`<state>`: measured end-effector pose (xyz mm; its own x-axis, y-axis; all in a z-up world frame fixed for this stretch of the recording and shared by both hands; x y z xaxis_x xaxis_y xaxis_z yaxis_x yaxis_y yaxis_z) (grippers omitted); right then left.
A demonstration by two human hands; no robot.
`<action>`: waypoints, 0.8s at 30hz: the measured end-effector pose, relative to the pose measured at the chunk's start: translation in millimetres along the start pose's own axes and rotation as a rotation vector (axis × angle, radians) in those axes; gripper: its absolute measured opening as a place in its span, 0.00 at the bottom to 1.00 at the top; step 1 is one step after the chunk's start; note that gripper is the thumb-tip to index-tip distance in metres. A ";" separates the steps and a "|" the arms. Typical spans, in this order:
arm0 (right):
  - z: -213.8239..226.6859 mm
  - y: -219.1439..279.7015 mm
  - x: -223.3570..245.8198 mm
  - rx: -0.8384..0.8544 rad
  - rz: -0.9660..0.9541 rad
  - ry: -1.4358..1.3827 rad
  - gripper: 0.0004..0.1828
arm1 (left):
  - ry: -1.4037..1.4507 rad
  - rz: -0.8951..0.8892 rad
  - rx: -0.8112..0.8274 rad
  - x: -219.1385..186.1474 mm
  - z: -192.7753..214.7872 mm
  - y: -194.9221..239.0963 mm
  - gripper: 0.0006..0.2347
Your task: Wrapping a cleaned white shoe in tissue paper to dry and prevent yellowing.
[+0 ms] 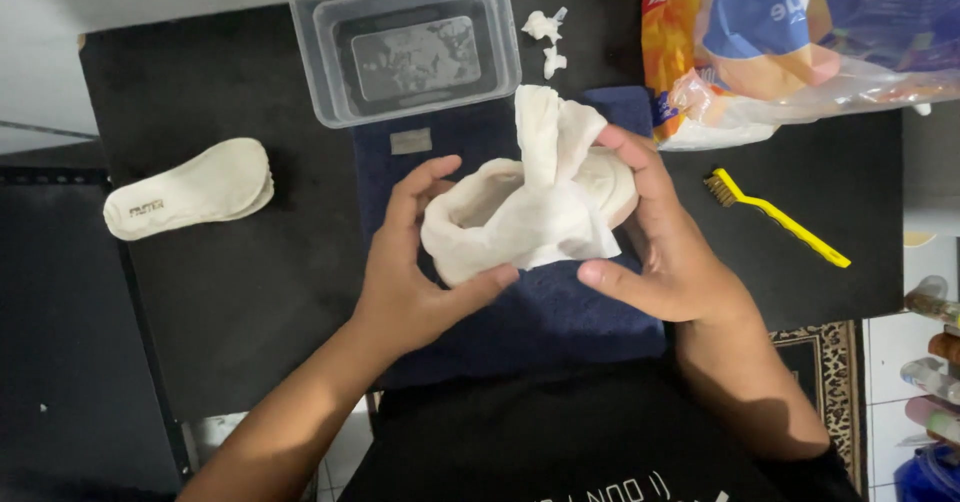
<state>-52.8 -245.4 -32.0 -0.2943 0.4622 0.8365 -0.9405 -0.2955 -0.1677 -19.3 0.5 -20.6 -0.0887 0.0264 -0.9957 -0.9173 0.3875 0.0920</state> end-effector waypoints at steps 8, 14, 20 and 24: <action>-5.3 -9.9 13.9 -0.044 0.038 -0.027 0.42 | 0.086 0.087 -0.001 14.0 -0.3 -6.9 0.44; -14.8 -7.7 33.9 -0.360 -0.126 -0.027 0.34 | 0.149 -0.030 -0.086 15.6 4.7 -5.2 0.29; -21.5 -7.5 56.4 -0.463 -0.108 0.365 0.16 | 0.168 -0.104 -0.075 15.0 5.2 -0.8 0.29; -22.9 -10.0 63.6 -0.533 -0.135 0.400 0.05 | 0.187 -0.122 -0.088 14.6 6.3 1.9 0.30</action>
<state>-66.0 -193.9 10.9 -0.1121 0.7698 0.6283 -0.8982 0.1919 -0.3955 -19.9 7.5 -35.0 -0.0380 -0.1899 -0.9811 -0.9551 0.2957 -0.0203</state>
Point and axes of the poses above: each hand's wrist, its own y-axis away from the middle knuckle, its own z-axis out of the back of the hand, x = y × z, the point moved 2 cm from there along -y, towards the middle knuckle, and after that the axes turned 14 degrees about y, right-handed, at the moved point
